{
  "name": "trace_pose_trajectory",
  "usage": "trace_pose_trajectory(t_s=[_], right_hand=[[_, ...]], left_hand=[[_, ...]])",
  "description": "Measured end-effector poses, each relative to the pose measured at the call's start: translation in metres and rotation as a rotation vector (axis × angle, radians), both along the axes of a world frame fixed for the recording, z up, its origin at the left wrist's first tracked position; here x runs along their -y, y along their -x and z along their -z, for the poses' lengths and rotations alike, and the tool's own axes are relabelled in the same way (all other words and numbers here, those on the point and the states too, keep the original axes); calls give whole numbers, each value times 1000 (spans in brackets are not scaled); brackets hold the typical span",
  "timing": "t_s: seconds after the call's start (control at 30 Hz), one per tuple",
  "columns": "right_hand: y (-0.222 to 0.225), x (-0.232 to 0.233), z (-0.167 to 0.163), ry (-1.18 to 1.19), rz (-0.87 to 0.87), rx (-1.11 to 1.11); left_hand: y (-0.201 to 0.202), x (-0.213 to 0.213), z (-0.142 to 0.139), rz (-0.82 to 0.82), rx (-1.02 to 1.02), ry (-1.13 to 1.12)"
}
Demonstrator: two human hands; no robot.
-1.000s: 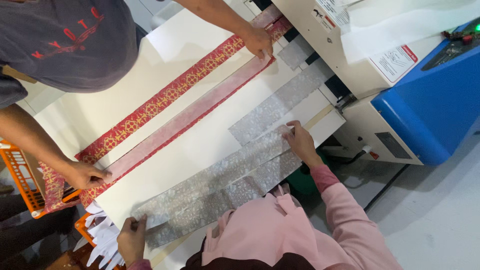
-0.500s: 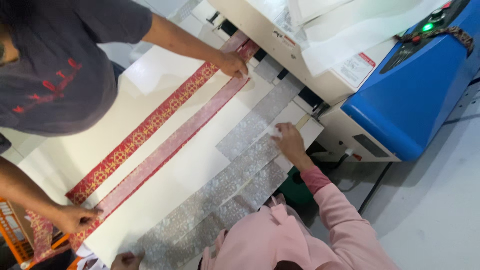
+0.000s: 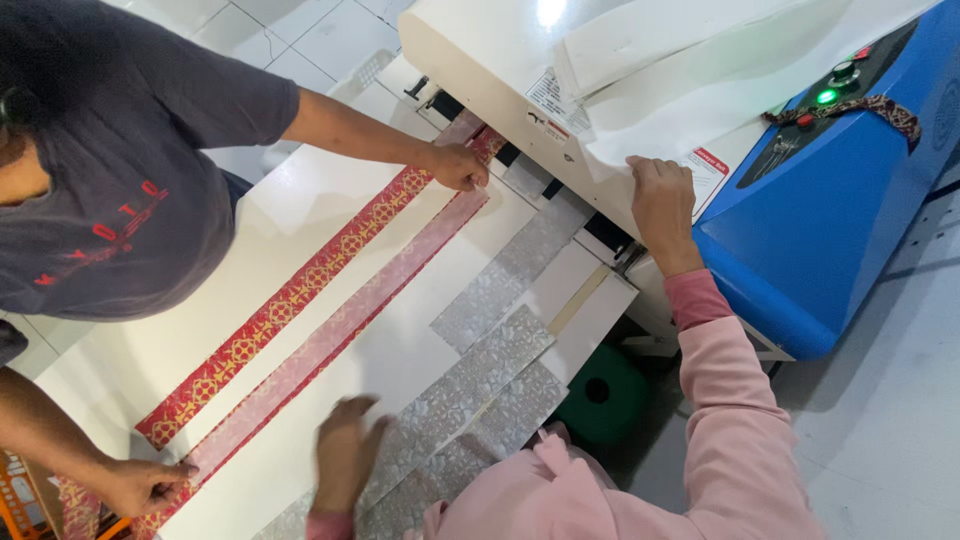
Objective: The person places white paper sheets onto a patterned strip on a machine table, aligns them, and feeds them into a machine. A coworker assists by handling the patterned strip and retrieving processed sheets.
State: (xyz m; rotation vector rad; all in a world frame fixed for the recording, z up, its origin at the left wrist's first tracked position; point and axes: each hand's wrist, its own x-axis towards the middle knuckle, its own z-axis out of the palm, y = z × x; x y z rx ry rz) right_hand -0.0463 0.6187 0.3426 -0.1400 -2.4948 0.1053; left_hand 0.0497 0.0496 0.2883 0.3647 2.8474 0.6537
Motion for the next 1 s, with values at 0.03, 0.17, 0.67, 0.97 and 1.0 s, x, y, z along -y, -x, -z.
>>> trace_pose_trajectory(t_s=[0.03,0.17,0.67,0.97,1.0], right_hand=[[1,-4,0,50,-17,-24],[4,-17,-9,272,-50,-61],[-41,37,-13,786,-10,-384],[-7,-32,24,2217,-278,-349],[-3,-43,22,2207,-227,-379]], left_hand=[[15,-32,-15,100,-35,-116],[65,-148,-64,413,-50,-261],[171,-468,-89,95,521,-1236],[112,-329,-80,199,143,-966],[103,-293,-75,155,219,-1003]])
